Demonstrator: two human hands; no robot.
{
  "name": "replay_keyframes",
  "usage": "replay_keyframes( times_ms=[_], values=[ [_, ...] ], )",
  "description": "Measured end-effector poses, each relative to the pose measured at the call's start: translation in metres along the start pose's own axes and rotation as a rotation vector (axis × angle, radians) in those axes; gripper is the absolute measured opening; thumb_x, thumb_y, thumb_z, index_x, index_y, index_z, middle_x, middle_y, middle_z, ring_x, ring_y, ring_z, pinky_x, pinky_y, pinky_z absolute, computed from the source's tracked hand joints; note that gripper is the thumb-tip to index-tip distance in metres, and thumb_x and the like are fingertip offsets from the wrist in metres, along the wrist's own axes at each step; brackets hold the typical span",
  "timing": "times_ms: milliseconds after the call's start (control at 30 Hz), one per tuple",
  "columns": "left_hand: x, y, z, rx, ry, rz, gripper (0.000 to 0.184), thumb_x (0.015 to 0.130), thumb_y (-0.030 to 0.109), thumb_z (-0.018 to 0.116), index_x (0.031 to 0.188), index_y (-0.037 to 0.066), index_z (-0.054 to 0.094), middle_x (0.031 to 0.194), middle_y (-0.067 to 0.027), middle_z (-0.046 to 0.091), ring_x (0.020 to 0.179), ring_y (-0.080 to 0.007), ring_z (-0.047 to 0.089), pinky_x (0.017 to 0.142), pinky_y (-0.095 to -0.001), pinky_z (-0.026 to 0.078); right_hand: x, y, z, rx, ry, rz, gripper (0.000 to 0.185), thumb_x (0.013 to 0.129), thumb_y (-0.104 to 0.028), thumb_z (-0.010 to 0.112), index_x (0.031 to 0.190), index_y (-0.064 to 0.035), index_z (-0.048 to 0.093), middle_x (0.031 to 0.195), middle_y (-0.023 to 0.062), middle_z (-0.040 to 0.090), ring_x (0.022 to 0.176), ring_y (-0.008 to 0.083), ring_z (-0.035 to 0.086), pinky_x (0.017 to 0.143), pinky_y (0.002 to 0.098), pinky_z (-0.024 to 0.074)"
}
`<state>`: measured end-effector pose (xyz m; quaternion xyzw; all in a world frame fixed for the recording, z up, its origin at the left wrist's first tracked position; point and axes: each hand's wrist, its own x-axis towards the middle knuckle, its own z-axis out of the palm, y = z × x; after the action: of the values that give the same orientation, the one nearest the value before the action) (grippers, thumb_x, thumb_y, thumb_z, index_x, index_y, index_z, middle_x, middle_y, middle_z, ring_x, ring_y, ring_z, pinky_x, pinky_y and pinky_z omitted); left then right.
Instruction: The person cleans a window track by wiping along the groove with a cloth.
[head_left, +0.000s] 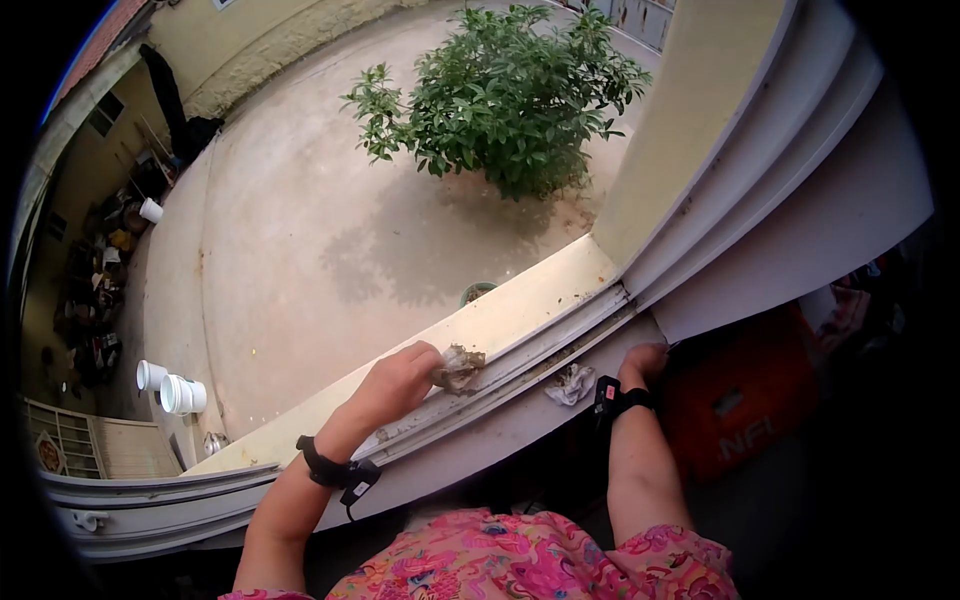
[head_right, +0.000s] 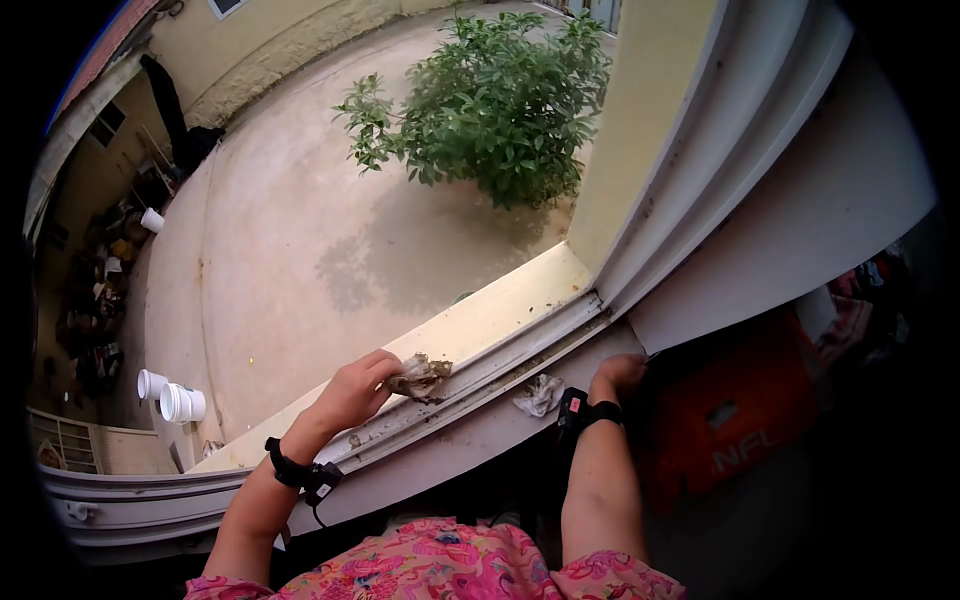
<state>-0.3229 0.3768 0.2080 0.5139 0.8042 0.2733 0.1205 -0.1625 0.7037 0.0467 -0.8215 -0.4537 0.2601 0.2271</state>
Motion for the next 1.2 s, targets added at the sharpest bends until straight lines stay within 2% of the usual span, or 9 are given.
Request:
replay_keyframes(
  times_ms=[67,167,300,467,633,767,1100,1167,1200],
  values=[
    [-0.008,-0.013,0.01,0.089,-0.194,0.036,0.014,0.068,0.001,0.052,0.081,0.004,0.056,0.087,-0.0088,0.054,0.077,-0.0269,0.054,0.066,-0.0327,0.046,0.004,0.003,0.004,-0.06,0.036,-0.035,0.051,0.087,-0.034,0.026,0.09,0.0076,0.056,0.089,0.0283,0.056,0.083,0.0416,0.055,0.076,0.0459,0.0433],
    [-0.023,-0.022,0.018,0.04,-0.309,0.041,0.018,0.068,0.002,0.053,0.084,0.006,0.058,0.087,-0.0076,0.054,0.078,-0.0253,0.054,0.066,-0.0325,0.046,0.003,0.001,0.003,-0.106,0.049,-0.052,0.051,0.087,-0.034,0.026,0.091,0.0076,0.056,0.089,0.028,0.056,0.083,0.0413,0.055,0.076,0.046,0.0432],
    [-0.031,-0.014,0.007,0.105,-0.488,0.057,0.025,0.067,0.008,0.058,0.092,0.01,0.059,0.091,-0.0087,0.054,0.089,-0.0273,0.051,0.075,-0.0343,0.044,0.004,0.003,0.005,-0.137,0.082,-0.058,0.051,0.088,-0.034,0.025,0.09,0.0076,0.056,0.088,0.0279,0.057,0.083,0.0414,0.055,0.076,0.046,0.0431],
    [-0.02,-0.024,0.011,0.083,-0.393,0.007,0.022,0.066,0.012,0.061,0.088,0.01,0.056,0.089,-0.0075,0.051,0.085,-0.0262,0.05,0.071,-0.0341,0.043,0.004,0.003,0.007,-0.078,0.073,-0.035,0.051,0.087,-0.033,0.026,0.088,0.0075,0.056,0.088,0.0279,0.057,0.083,0.0413,0.055,0.076,0.0457,0.0431],
    [-0.02,-0.031,0.035,0.35,-0.41,0.333,0.021,0.069,0.011,0.05,0.09,0.008,0.053,0.089,-0.0067,0.048,0.084,-0.0209,0.05,0.067,-0.0299,0.043,-0.004,-0.004,-0.003,-0.039,0.036,-0.011,0.05,0.087,-0.033,0.027,0.088,0.0074,0.057,0.088,0.0283,0.056,0.082,0.0407,0.056,0.076,0.0452,0.0433],
    [-0.015,-0.038,0.039,0.301,-0.345,0.46,0.029,0.071,0.01,0.046,0.099,0.006,0.052,0.089,-0.0059,0.047,0.082,-0.0202,0.049,0.07,-0.0292,0.044,0.006,0.006,0.008,-0.027,0.079,-0.027,0.049,0.087,-0.032,0.027,0.087,0.0072,0.057,0.087,0.0274,0.057,0.081,0.0407,0.056,0.074,0.0445,0.0446],
    [0.034,-0.036,0.076,0.318,-0.419,0.588,0.031,0.07,0.01,0.048,0.099,0.001,0.054,0.084,-0.0059,0.046,0.079,-0.0185,0.047,0.07,-0.0261,0.042,0.004,0.004,0.008,-0.064,0.084,-0.04,0.047,0.087,-0.03,0.026,0.084,0.0059,0.057,0.085,0.0265,0.057,0.08,0.0393,0.057,0.07,0.0444,0.046],
    [0.045,-0.042,0.095,0.17,-0.3,0.556,0.013,0.071,0.012,0.049,0.079,0.002,0.052,0.078,-0.0084,0.045,0.074,-0.022,0.046,0.063,-0.0318,0.042,0.003,0.003,0.008,-0.073,0.09,-0.042,0.046,0.088,-0.03,0.027,0.082,0.0057,0.057,0.084,0.0259,0.058,0.078,0.0391,0.057,0.069,0.0442,0.0465],
    [0.054,-0.036,0.097,0.168,-0.301,0.567,0.013,0.071,0.012,0.049,0.079,0.002,0.052,0.078,-0.0084,0.045,0.074,-0.022,0.046,0.063,-0.0318,0.042,0.004,0.004,0.01,-0.069,0.099,-0.036,0.046,0.088,-0.03,0.027,0.082,0.0057,0.057,0.084,0.0259,0.058,0.078,0.0391,0.057,0.069,0.0442,0.0465]
  ],
)
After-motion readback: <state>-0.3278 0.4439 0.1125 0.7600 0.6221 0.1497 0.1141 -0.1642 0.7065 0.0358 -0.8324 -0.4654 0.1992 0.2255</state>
